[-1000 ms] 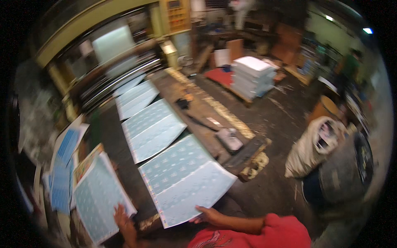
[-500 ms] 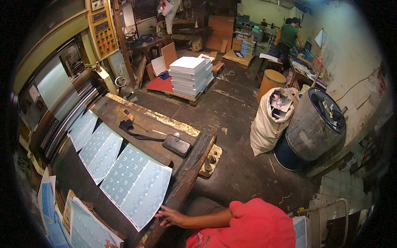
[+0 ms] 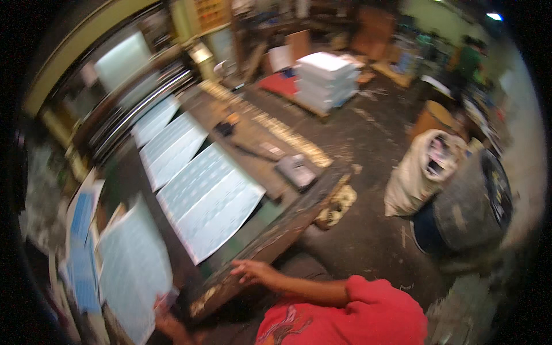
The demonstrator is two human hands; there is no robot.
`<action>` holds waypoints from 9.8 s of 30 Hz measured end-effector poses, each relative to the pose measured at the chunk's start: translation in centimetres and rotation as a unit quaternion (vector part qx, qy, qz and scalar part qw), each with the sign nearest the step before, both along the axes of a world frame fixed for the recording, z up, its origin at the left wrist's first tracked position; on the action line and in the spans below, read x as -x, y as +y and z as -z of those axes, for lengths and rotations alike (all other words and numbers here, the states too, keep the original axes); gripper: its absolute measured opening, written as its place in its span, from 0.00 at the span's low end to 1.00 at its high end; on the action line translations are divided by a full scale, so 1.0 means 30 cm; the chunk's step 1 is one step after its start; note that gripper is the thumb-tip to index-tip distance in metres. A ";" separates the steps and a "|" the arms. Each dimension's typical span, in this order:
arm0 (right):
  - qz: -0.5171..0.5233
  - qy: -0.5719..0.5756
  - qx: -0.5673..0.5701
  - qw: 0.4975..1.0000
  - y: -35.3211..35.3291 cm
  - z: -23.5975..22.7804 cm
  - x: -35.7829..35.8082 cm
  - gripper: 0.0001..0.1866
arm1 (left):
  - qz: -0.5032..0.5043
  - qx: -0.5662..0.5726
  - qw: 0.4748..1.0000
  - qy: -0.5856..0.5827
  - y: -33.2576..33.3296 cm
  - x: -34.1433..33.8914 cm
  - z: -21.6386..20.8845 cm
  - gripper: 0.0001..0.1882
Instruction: The person organizes printed paper sheets by picking them up from a pile and placing them in separate stacks on a work table next to a printing machine.
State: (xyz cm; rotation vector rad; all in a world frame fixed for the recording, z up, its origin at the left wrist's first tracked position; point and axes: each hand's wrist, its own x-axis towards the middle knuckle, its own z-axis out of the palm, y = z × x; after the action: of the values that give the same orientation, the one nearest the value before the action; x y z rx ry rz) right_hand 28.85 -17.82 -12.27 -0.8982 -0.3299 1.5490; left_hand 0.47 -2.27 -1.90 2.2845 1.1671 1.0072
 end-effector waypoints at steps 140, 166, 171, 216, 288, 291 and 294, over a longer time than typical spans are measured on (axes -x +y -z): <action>0.075 0.138 0.065 0.985 0.883 0.151 -0.200 0.31 | -0.179 0.240 0.881 -0.366 0.078 -0.050 -0.036 0.23; 0.001 0.077 0.130 0.989 0.113 -0.009 -0.023 0.28 | 0.002 -0.004 0.983 0.182 0.067 0.001 -0.033 0.36; 0.067 0.068 0.095 0.991 0.235 -0.004 -0.046 0.27 | -0.117 0.182 0.941 -0.262 0.096 0.009 -0.006 0.21; 0.065 0.013 0.077 0.995 -0.039 0.027 0.021 0.27 | 0.275 0.327 0.887 -0.176 -0.188 -0.219 -0.060 0.24; 0.008 0.156 0.062 0.986 0.144 -0.002 -0.100 0.28 | -0.054 0.031 0.956 0.287 0.386 -0.075 -0.091 0.34; 0.026 0.157 0.068 0.985 0.193 0.022 -0.116 0.30 | -0.055 0.041 0.947 0.315 0.200 -0.004 -0.048 0.35; 0.058 0.151 0.071 0.984 0.231 0.019 -0.129 0.30 | -0.018 0.020 0.953 0.301 0.081 -0.009 -0.075 0.35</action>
State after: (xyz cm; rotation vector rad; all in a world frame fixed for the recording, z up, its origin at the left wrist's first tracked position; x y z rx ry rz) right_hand 32.73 -10.88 -12.85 -0.7630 0.0501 1.5868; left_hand 0.74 0.17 0.36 2.6271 1.4336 0.2783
